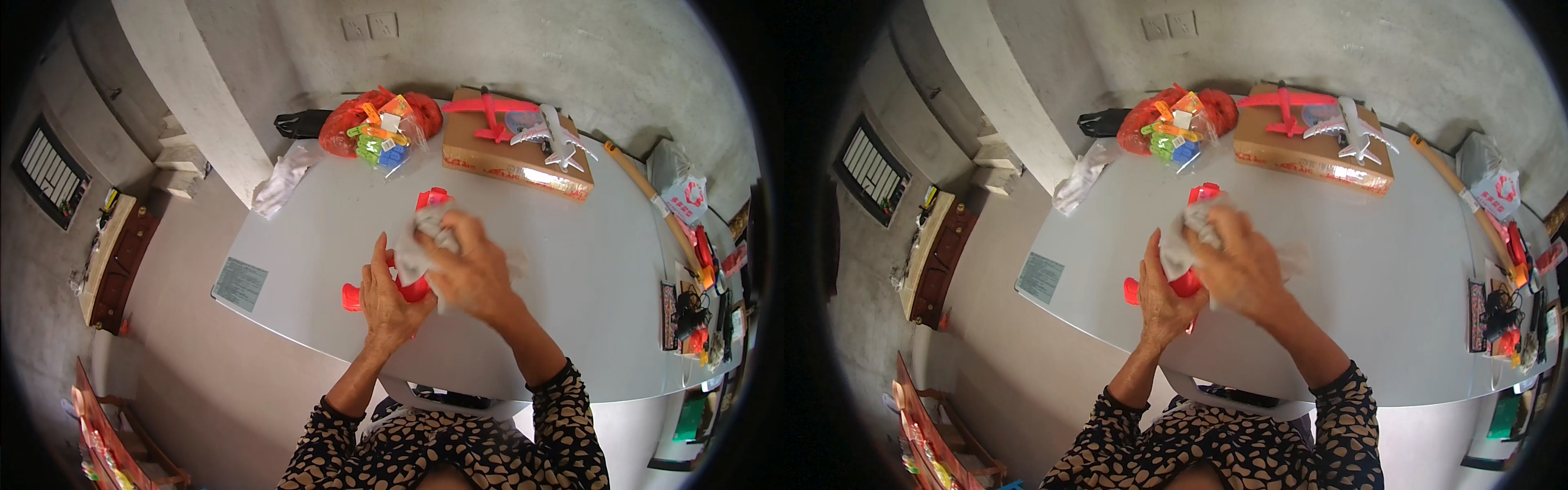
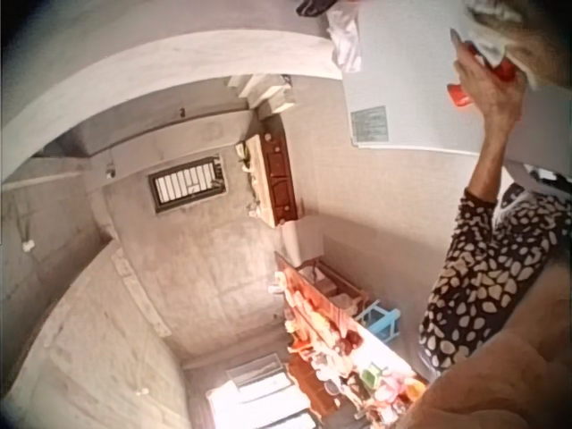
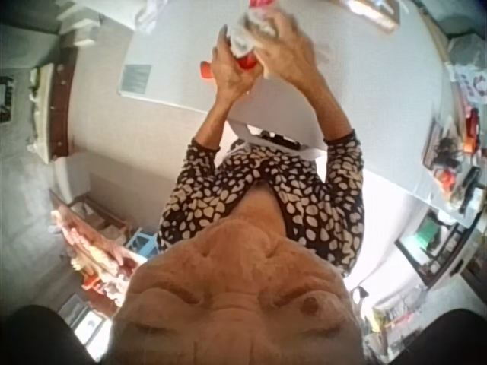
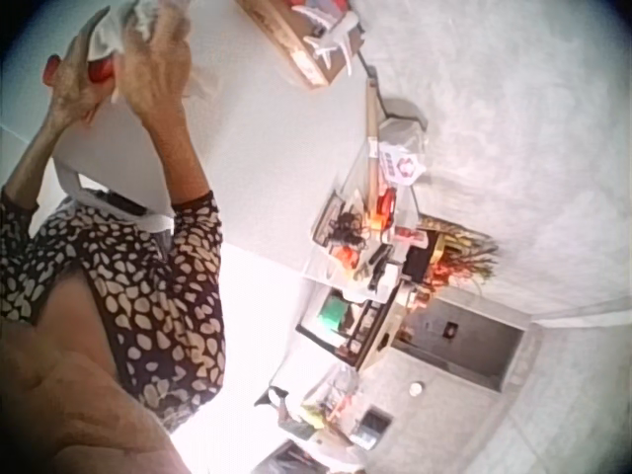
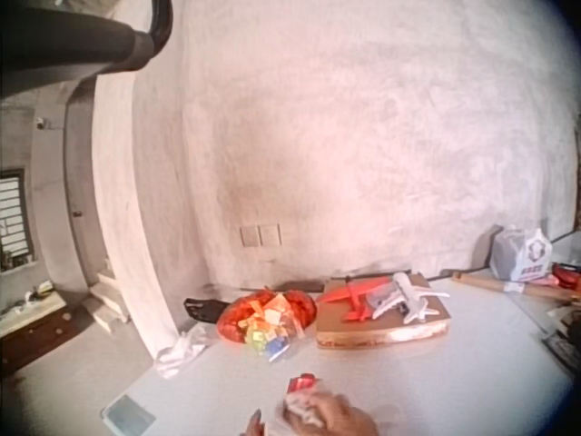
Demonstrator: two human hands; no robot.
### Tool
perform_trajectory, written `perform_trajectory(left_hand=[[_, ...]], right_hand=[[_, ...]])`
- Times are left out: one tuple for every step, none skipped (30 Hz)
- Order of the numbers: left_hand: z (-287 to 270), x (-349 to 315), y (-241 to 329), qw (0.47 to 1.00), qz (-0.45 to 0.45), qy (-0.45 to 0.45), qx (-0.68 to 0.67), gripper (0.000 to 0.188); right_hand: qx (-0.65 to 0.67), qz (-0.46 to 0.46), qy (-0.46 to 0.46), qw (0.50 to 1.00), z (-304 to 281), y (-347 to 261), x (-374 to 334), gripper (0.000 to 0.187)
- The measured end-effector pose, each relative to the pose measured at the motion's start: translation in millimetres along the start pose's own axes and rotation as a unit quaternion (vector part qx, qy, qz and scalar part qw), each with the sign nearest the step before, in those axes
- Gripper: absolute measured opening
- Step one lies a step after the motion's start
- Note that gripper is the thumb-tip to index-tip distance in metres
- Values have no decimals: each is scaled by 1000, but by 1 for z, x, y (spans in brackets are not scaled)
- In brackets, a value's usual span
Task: The person wipes several toy items on a white table using a cloth. They clean a pink toy airplane, a white toy airplane, a red toy gun, and a small box of colorful beads, then wipe the table surface. The person is wearing a patterned blouse and black shoes.
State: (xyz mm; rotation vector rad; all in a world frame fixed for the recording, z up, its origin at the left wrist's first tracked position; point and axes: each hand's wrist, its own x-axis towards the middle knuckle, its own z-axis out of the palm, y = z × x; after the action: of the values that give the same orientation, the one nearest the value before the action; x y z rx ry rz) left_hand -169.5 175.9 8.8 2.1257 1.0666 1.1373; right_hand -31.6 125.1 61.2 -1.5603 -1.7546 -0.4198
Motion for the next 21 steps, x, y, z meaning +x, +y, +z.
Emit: perform_trajectory(left_hand=[[2, 1, -2, 1000, 3, -6, 24, 99], [2, 3, -4, 999, 7, -10, 48, 100], [3, 3, -6, 997, 11, -15, 73, 101], [4, 2, -8, 997, 10, -15, 73, 100], [5, 2, -9, 997, 17, -23, 75, 99], [6, 2, -8, 996, 23, -32, 78, 98], [7, 1, -8, 995, 29, -40, 81, 97], [7, 2, -7, 995, 27, -58, 77, 92], [8, 2, -7, 996, 31, -53, 71, 90], [8, 2, -7, 996, 35, -48, 64, 88], [9, 1, -8, 997, 38, -43, 59, 86], [10, 1, -9, 999, 21, -40, 13, 80], [12, 3, -9, 999, 3, -36, -33, 75], [14, 4, -9, 996, -14, -36, -79, 70], [13, 9, -7, 987, -56, -54, -138, 66], [11, 16, -5, 973, -97, -72, -197, 62], [9, 19, -3, 953, -139, -90, -254, 59], [13, 20, -9, 951, -139, -86, -264, 51], [13, 22, -8, 917, -178, -102, -341, 49], [9, 27, -3, 877, -217, -115, -413, 47], [7, 31, 0, 828, -255, -126, -482, 45]], right_hand=[[-15, -1, -17, 1000, 5, -1, -1, 33], [-29, -4, -34, 999, 10, -2, -3, 33], [-44, -7, -50, 998, 16, 0, -5, 32], [-31, 5, -33, 999, 19, 8, -5, 37], [-29, 39, 0, 999, 20, 15, -3, 39], [-26, 73, 32, 997, 21, 21, -1, 40], [-24, 106, 64, 992, 21, 27, -1, 42], [2, 131, 70, 989, 18, 35, -3, 45], [37, 158, 101, 982, 19, 41, -6, 46], [71, 185, 132, 971, 22, 47, -10, 46], [105, 212, 161, 958, 25, 52, -14, 47], [162, 205, 128, 957, 25, 57, -19, 50], [186, 187, 102, 959, 28, 57, -23, 51], [208, 171, 78, 960, 29, 52, -26, 52], [233, 152, 53, 959, 29, 43, -24, 54], [190, 150, 9, 970, 21, 31, -24, 57], [171, 118, 16, 978, 20, 27, -22, 58], [161, 103, -1, 982, 18, 25, -23, 58], [151, 87, -19, 985, 14, 22, -23, 57], [146, 77, -42, 985, 10, 19, -24, 55], [141, 66, -65, 986, 4, 15, -25, 54]])
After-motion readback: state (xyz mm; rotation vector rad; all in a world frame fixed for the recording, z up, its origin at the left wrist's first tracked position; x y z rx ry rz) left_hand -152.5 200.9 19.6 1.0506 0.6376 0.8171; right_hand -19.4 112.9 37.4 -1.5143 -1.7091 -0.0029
